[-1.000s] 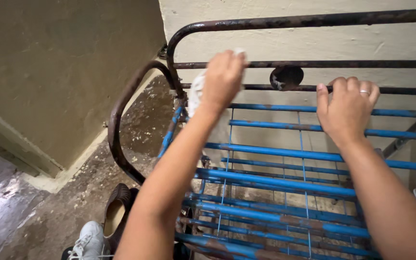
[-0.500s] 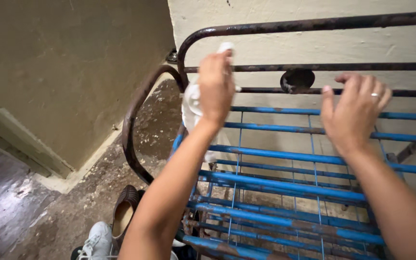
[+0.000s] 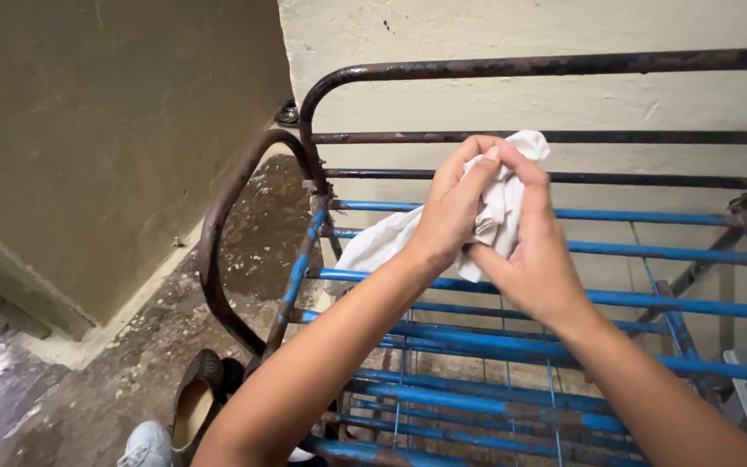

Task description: The person wipes the metal bars of a blue and black shoe rack with a white cloth. They systematically clean the top frame and side rails, moving along the length of the rack.

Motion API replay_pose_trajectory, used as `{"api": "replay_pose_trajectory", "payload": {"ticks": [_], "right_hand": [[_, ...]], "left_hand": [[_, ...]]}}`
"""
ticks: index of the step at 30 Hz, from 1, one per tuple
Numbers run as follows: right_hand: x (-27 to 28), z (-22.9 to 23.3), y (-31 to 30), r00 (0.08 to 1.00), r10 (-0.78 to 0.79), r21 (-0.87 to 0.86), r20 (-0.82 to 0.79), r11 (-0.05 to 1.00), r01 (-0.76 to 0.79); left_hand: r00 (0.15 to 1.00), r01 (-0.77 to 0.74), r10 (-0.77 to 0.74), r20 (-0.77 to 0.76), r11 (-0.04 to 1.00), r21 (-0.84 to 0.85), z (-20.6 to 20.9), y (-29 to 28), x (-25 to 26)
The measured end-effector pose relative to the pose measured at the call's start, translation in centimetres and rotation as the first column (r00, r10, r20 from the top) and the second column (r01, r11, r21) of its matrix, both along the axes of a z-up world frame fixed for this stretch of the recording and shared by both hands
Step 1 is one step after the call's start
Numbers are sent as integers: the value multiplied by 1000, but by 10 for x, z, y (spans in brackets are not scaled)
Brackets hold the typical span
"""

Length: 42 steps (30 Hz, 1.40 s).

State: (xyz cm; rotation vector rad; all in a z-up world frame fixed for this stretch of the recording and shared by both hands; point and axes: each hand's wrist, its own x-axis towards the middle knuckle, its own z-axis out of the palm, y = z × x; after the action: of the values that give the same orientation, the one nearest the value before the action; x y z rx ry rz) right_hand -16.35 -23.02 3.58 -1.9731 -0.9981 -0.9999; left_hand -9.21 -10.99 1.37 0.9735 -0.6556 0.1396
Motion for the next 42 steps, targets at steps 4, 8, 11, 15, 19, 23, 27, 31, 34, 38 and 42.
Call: {"api": "replay_pose_trajectory", "payload": {"ticks": [4,8,11,15,19,23,27,31,34,38,42], "right_hand": [[15,-6,-20,972,-226,40,-67,973,229],[33,-6,-44,927,253,440,-278,891,-112],[40,5,-57,831,513,720,-216,658,-219],[28,10,-58,998,-19,233,-66,972,34],[11,18,-36,991,-132,-265,-4,956,126],[5,13,-19,994,-113,-359,-14,928,100],[22,8,-33,975,-217,-375,42,901,217],[44,-5,-72,876,-462,-228,139,846,482],[58,-6,-123,599,-755,-96,269,597,796],[66,-16,-168,338,-888,201,313,409,890],[83,-29,-172,430,-893,182,131,448,876]], "left_hand": [[798,-508,402,448,849,143,4,-6,-10],[588,-754,491,643,620,216,-1,-5,-24],[842,-495,231,488,691,527,-12,-4,-11],[991,136,-120,-65,922,362,-42,-16,21],[739,481,-574,-353,816,-321,-39,-12,41],[652,527,-674,-346,732,-432,-26,2,20],[797,402,-378,-472,914,-53,-15,4,26],[800,-596,410,437,470,651,-18,17,18],[382,-923,447,809,142,358,-19,41,14],[229,-970,452,862,181,163,-17,53,19],[277,-941,432,858,303,151,-4,44,4]]}}
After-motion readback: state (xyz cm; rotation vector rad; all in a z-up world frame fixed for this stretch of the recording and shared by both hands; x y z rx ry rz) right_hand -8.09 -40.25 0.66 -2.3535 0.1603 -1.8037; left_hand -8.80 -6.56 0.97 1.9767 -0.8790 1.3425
